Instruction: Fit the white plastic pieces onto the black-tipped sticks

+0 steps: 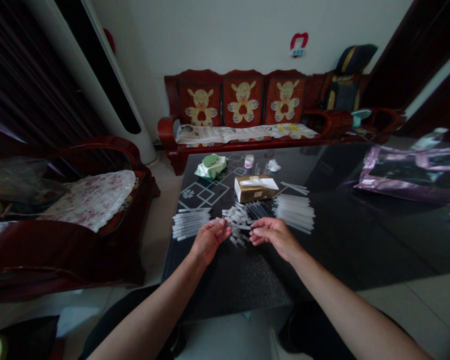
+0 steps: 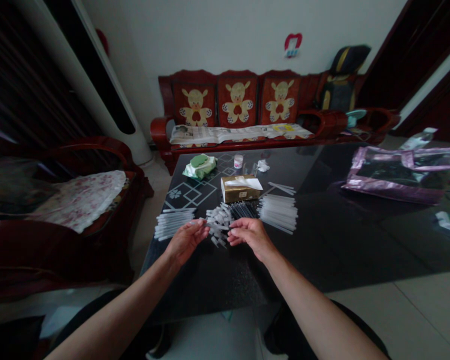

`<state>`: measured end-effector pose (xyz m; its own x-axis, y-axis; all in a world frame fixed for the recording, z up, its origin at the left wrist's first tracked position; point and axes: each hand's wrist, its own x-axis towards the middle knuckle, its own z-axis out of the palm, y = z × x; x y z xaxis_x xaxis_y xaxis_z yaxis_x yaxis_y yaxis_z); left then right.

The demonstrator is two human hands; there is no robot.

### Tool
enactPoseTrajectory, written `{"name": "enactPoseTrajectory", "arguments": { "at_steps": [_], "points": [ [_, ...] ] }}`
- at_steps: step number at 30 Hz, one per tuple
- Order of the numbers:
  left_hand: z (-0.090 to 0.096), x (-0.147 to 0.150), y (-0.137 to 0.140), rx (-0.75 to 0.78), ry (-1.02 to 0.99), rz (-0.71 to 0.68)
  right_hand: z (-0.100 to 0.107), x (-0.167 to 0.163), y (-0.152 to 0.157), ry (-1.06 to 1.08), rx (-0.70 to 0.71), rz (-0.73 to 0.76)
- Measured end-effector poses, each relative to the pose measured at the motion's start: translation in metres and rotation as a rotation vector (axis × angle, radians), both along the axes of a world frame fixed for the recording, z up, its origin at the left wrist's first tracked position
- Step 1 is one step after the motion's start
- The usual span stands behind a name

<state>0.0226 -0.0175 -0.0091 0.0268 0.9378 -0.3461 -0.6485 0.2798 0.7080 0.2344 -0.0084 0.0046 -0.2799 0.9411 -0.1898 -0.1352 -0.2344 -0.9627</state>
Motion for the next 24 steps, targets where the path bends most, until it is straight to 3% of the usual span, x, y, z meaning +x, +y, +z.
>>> {"name": "enactPoseTrajectory", "arguments": {
  "at_steps": [24],
  "points": [
    [0.0005, -0.0005, -0.0006, 0.012, 0.050, -0.005, 0.0026, -0.0025, -0.0008, -0.002, 0.019, 0.006]
  ]
}}
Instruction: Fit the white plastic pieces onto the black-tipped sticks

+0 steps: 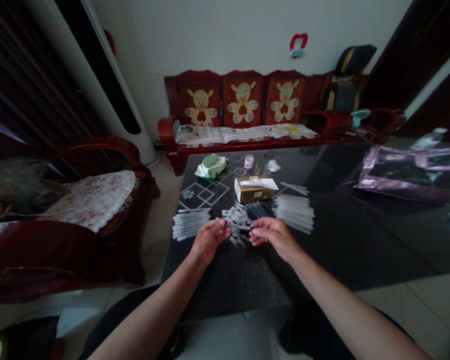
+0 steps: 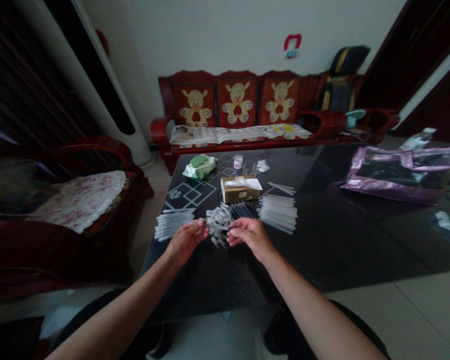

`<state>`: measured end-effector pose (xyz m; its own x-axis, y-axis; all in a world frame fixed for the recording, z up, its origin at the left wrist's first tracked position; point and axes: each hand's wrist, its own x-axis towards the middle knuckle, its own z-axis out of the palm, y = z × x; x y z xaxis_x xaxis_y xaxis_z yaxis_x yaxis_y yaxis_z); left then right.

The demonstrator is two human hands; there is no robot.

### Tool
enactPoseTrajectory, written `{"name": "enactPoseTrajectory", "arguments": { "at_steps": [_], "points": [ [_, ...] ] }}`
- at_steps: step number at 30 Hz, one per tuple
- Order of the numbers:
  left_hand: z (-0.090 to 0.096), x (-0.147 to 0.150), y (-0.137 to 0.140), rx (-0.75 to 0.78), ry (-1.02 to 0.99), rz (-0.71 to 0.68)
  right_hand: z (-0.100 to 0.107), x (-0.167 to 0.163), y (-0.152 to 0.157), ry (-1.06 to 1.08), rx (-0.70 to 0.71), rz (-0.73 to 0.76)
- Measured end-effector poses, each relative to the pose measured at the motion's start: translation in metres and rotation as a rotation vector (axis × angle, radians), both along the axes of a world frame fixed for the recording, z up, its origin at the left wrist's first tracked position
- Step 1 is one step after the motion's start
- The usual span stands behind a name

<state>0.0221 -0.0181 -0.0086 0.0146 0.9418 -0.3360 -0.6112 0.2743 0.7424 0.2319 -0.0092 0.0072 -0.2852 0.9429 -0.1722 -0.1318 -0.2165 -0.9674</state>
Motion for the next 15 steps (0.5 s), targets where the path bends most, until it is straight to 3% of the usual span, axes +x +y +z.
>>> {"name": "enactPoseTrajectory", "arguments": {
  "at_steps": [15],
  "points": [
    [0.0069, 0.0032, -0.0039, 0.039, 0.023, -0.014, -0.0039, 0.0009, -0.0006, -0.011, -0.001, -0.022]
  ]
}}
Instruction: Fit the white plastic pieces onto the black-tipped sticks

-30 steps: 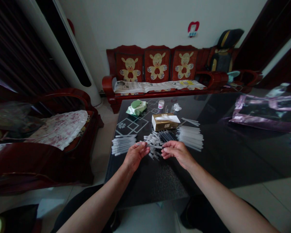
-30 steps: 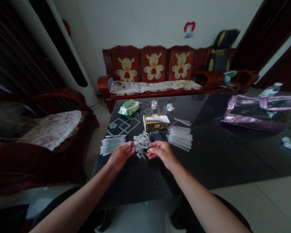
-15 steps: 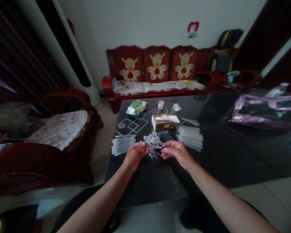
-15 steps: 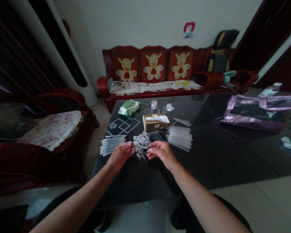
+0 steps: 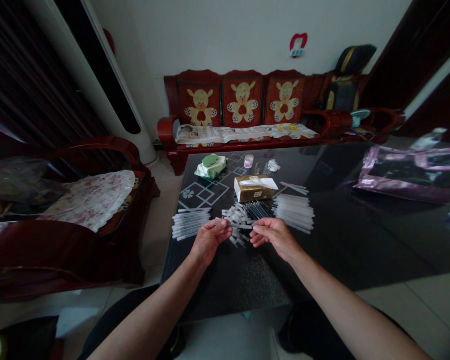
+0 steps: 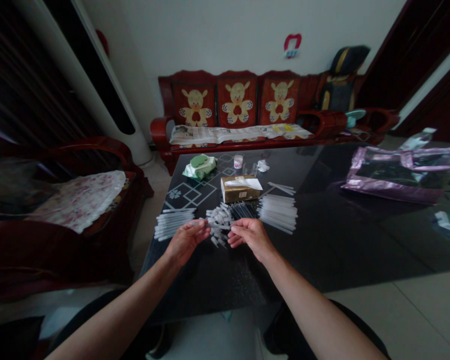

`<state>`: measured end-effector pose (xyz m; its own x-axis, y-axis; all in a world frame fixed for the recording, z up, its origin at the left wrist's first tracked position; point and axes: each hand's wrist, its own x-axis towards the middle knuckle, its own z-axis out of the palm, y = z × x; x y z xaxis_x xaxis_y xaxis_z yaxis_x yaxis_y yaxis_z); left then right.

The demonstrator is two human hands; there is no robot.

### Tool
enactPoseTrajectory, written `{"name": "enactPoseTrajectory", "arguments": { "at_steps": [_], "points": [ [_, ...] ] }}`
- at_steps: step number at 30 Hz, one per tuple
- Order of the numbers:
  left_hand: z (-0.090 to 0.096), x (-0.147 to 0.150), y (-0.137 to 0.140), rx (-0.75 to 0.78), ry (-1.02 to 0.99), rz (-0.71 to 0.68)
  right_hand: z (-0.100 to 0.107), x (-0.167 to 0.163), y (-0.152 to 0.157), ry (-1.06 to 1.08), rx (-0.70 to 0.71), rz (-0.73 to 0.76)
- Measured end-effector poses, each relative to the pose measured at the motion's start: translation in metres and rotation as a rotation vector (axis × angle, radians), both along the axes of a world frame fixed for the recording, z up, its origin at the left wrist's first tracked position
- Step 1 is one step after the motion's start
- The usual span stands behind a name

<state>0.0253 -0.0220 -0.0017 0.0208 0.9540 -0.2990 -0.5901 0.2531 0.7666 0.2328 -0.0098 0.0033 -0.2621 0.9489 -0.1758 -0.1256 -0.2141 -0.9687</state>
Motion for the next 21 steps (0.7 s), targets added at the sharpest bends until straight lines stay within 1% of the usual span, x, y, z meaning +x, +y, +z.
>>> {"name": "enactPoseTrajectory", "arguments": {
  "at_steps": [12, 16, 21],
  "points": [
    [-0.0059, 0.0023, -0.0006, 0.008, -0.009, 0.002, 0.0004, -0.0021, -0.0013, -0.190, 0.019, 0.038],
    [-0.0032, 0.0014, -0.0001, -0.019, 0.001, 0.025, 0.0015, -0.0013, -0.0008, -0.161, 0.003, 0.050],
    [-0.0020, 0.0021, -0.0001, -0.029, 0.011, 0.031, 0.0010, 0.0017, 0.0001, -0.127, 0.062, 0.077]
  ]
}}
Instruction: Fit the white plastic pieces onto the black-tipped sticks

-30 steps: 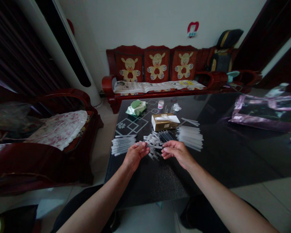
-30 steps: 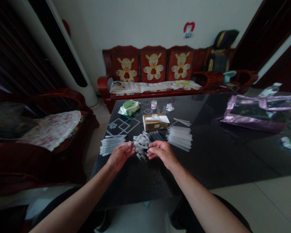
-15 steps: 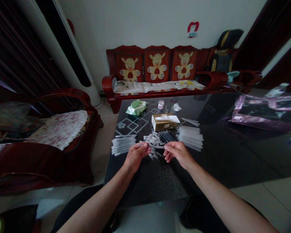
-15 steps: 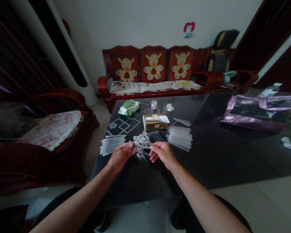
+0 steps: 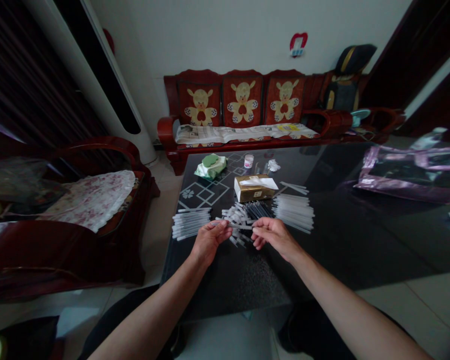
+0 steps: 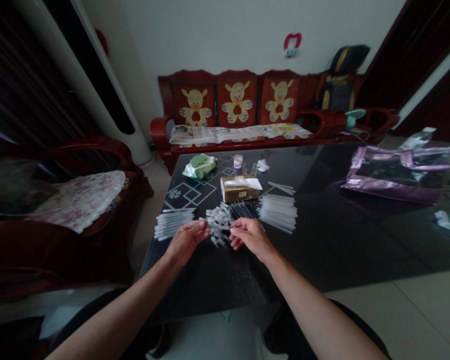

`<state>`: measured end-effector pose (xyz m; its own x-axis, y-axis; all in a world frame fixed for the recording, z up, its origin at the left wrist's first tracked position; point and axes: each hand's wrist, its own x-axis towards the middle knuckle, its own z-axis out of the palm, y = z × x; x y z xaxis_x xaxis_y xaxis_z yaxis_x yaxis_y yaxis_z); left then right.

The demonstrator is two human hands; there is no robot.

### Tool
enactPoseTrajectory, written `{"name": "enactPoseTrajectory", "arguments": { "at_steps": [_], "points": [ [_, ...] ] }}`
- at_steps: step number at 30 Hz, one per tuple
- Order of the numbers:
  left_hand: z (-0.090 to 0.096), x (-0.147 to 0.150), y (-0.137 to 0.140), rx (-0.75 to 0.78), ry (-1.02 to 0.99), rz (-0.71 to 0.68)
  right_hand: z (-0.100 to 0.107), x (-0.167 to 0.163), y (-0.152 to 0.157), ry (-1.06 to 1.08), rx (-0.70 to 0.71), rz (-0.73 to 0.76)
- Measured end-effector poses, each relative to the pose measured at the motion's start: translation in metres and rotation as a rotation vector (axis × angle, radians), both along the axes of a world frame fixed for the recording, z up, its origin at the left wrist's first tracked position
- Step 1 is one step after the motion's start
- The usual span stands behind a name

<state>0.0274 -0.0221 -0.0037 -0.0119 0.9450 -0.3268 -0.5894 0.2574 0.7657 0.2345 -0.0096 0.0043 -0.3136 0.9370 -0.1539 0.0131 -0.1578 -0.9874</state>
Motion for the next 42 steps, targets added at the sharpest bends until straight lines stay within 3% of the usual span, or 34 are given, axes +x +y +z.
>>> {"name": "enactPoseTrajectory", "arguments": {
  "at_steps": [7, 15, 20, 26, 32, 37, 42],
  "points": [
    [-0.0011, 0.0010, -0.0008, 0.006, -0.007, -0.024, -0.0021, -0.0007, 0.0000, -0.120, -0.045, 0.020],
    [0.0005, 0.0008, -0.0005, 0.010, -0.004, -0.021, -0.0001, 0.0019, 0.0011, -0.046, 0.009, 0.046],
    [0.0020, 0.0011, -0.0013, 0.003, 0.005, -0.029, -0.0007, 0.0015, 0.0004, -0.112, -0.067, 0.032],
    [-0.0013, -0.0004, 0.0007, 0.010, 0.006, -0.021, -0.0012, 0.0051, 0.0023, -0.044, 0.011, 0.050],
    [-0.0028, -0.0006, 0.0004, 0.010, -0.002, -0.033, -0.0027, 0.0031, 0.0019, -0.099, -0.045, 0.042],
    [-0.0023, -0.0004, 0.0002, 0.014, -0.003, -0.021, -0.0010, 0.0029, 0.0019, -0.069, 0.012, 0.054],
    [-0.0012, 0.0002, 0.0002, 0.015, 0.003, -0.037, 0.0000, 0.0022, 0.0017, -0.124, -0.065, 0.048]
  ]
}}
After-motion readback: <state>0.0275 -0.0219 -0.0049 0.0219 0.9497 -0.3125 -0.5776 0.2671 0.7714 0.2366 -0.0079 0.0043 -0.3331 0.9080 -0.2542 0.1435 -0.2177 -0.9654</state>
